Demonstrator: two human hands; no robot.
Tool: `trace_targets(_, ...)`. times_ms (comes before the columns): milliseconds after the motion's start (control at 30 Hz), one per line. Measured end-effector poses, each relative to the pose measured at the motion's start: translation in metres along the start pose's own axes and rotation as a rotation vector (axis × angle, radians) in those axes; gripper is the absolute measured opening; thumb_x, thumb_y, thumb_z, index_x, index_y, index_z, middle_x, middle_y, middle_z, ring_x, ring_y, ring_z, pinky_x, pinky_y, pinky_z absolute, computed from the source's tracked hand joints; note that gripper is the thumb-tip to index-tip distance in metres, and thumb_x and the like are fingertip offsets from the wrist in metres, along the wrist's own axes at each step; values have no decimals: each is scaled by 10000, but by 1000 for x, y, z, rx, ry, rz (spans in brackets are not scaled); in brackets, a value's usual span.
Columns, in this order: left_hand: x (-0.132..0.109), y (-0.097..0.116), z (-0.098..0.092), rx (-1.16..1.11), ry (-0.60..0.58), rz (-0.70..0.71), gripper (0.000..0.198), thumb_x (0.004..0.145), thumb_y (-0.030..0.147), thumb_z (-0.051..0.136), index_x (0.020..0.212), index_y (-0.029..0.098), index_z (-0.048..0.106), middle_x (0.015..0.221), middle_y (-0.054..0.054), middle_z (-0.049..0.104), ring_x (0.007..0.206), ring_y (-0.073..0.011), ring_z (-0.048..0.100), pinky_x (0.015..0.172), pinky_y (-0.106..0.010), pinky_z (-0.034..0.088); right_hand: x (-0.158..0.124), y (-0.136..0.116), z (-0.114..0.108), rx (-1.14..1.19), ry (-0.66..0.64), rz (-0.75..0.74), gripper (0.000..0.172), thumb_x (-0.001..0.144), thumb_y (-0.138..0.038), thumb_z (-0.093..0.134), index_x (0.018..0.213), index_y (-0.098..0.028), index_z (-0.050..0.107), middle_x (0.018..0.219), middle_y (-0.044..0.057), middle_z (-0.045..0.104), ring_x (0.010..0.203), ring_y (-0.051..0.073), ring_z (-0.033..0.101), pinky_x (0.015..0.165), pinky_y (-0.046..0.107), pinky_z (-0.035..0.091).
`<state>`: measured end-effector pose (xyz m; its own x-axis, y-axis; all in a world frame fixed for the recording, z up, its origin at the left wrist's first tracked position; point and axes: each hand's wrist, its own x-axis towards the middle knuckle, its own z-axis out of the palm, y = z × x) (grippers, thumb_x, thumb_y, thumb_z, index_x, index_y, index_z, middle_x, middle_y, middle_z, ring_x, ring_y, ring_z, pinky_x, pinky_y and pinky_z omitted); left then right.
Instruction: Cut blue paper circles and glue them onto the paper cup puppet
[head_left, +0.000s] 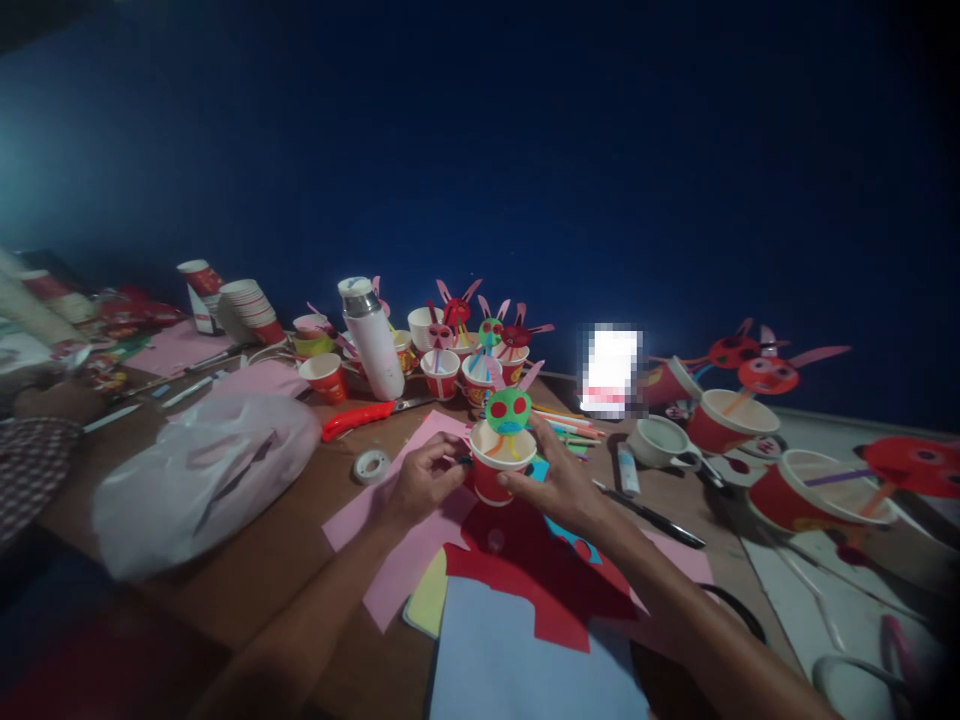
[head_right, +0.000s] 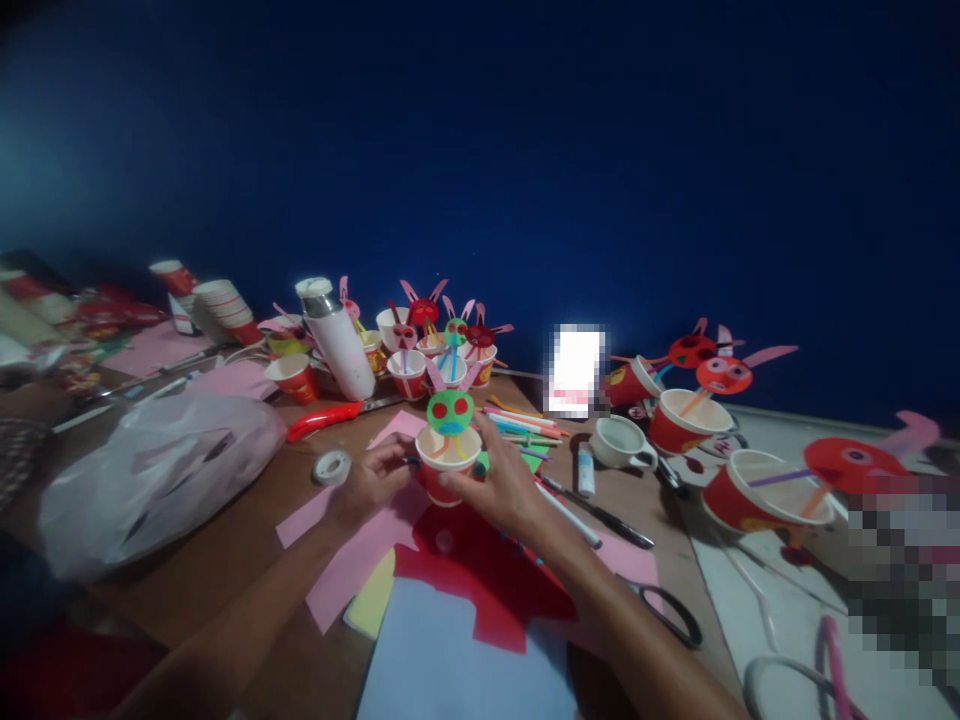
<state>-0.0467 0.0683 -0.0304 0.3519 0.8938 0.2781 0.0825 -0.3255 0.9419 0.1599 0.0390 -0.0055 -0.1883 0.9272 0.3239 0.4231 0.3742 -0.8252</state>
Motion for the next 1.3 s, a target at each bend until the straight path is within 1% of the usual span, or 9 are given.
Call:
trace_targets(133,-1,0,1,-6,7,13,141,789,265,599,786,142,668,954,-72,544,931,-180,546,802,-266,457,-1,-4,0,-16,12,1,759,716,-313,688,1363,-254,295,1296,83,517,1175,270,495,964,432,407)
trace_targets(300,-2,1,2,-1,21,10,107,784,222,589,792,143,661,947,-65,536,921,-173,545,807,-267,457,-2,-9,0,-33,12,9,733,718,-311,688,1354,-264,327,1253,80,553,1139,277,524,944,440,409)
trace_targets(500,-2,5,4,27,23,-17,103,768,220,584,753,141,650,931,-62,556,896,-171,559,786,-258,464,-2,-1,5,-13,27,23,747,704,-305,692,1354,-249,329,1276,88,534,1143,280,519,945,439,416)
trace_targets(633,-3,5,3,51,14,-43,129,779,243,577,788,142,655,921,-59,580,864,-164,571,761,-246,465,-1,4,6,14,39,33,743,705,-301,691,1354,-246,332,1251,82,555,1115,271,540,932,427,431)
trace_targets(767,-3,3,2,58,21,-47,161,780,269,582,850,141,650,946,-63,588,885,-171,570,766,-246,462,-1,5,6,44,46,47,740,710,-306,694,1352,-249,330,1220,81,579,1075,262,566,918,424,442)
trace_targets(900,-4,2,2,60,17,-52,166,778,273,589,861,139,642,951,-66,586,890,-174,565,765,-249,458,-1,4,5,84,41,50,737,709,-295,700,1346,-254,332,1220,70,580,1075,248,568,923,410,443)
trace_targets(1100,-5,5,1,64,54,-91,170,773,288,583,857,146,625,952,-54,583,798,-146,559,713,-241,448,3,9,4,150,57,61,697,723,-329,686,1328,-236,353,1264,79,550,1119,236,552,951,401,436)
trace_targets(1167,-6,7,1,68,72,-118,177,775,285,562,863,147,630,943,-57,597,771,-144,557,677,-238,443,5,12,1,166,70,69,674,738,-338,668,1325,-225,356,1253,85,560,1104,229,566,937,395,450)
trace_targets(1300,-6,6,1,85,102,-169,169,765,270,547,846,155,640,903,-52,628,706,-138,546,611,-232,421,13,15,-10,130,142,96,652,739,-330,650,1315,-216,367,1231,102,570,1072,247,582,892,413,476)
